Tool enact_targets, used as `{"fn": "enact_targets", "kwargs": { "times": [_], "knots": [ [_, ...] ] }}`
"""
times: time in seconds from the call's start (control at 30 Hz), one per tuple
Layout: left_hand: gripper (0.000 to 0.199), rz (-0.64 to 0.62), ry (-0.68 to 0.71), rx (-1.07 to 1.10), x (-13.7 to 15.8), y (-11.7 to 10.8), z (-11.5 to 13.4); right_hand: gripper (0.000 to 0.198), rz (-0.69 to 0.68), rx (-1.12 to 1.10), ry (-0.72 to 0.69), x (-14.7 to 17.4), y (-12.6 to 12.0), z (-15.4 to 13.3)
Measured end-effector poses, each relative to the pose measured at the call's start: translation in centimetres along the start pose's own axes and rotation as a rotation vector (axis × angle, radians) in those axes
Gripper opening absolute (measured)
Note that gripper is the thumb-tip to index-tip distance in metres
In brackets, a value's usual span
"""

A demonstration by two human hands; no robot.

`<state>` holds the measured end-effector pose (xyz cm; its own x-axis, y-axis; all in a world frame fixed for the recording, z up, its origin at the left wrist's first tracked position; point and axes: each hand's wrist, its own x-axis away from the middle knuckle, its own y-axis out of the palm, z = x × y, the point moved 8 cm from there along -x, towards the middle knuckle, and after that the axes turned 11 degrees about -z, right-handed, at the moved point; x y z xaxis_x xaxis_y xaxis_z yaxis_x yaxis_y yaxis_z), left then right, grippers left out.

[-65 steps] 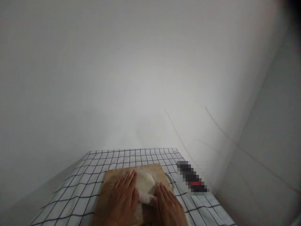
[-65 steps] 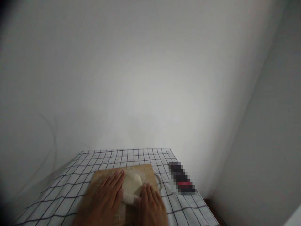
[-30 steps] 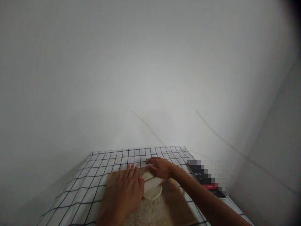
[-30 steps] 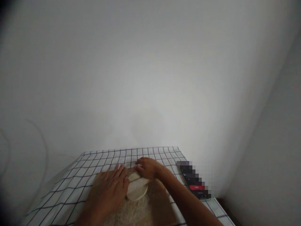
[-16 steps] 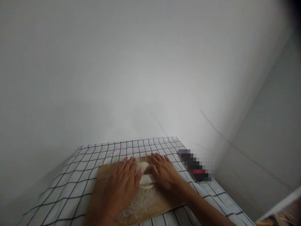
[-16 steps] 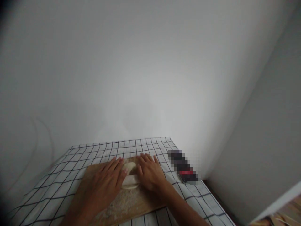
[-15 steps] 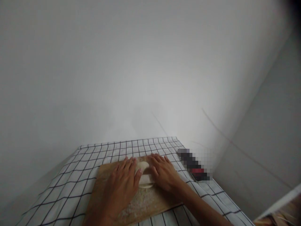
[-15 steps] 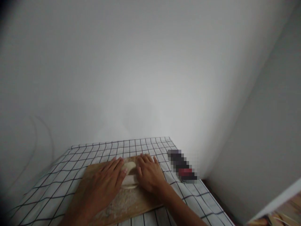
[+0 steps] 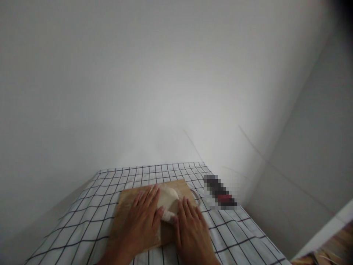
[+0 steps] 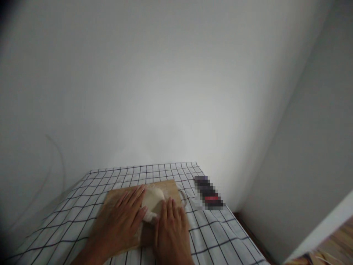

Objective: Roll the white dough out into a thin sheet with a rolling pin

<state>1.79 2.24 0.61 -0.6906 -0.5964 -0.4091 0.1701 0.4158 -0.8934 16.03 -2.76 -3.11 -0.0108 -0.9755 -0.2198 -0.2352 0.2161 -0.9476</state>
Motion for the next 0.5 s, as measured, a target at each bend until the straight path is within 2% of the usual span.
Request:
{"fn": "enact_targets", "kwargs": {
  "times": [0.17,0.37,0.5],
  "knots": [
    [0.055,0.043,-0.016,-0.031,1.9,-0.8,0.2,0.059,0.087,-0.001,-0.048,1.4,0.7,-0.9],
    [0.051,0.05,0.002,-0.02,1.8,-0.8,0.2,0.057,0.094,0.001,-0.085,0.8,-0.8,-1.1],
    [0.053,0.066,-0.042,-0.025,2.3,-1.0,0.1,0.049,0.135,-0.022,-0.138,1.5,-1.1,-1.2]
  ]
}}
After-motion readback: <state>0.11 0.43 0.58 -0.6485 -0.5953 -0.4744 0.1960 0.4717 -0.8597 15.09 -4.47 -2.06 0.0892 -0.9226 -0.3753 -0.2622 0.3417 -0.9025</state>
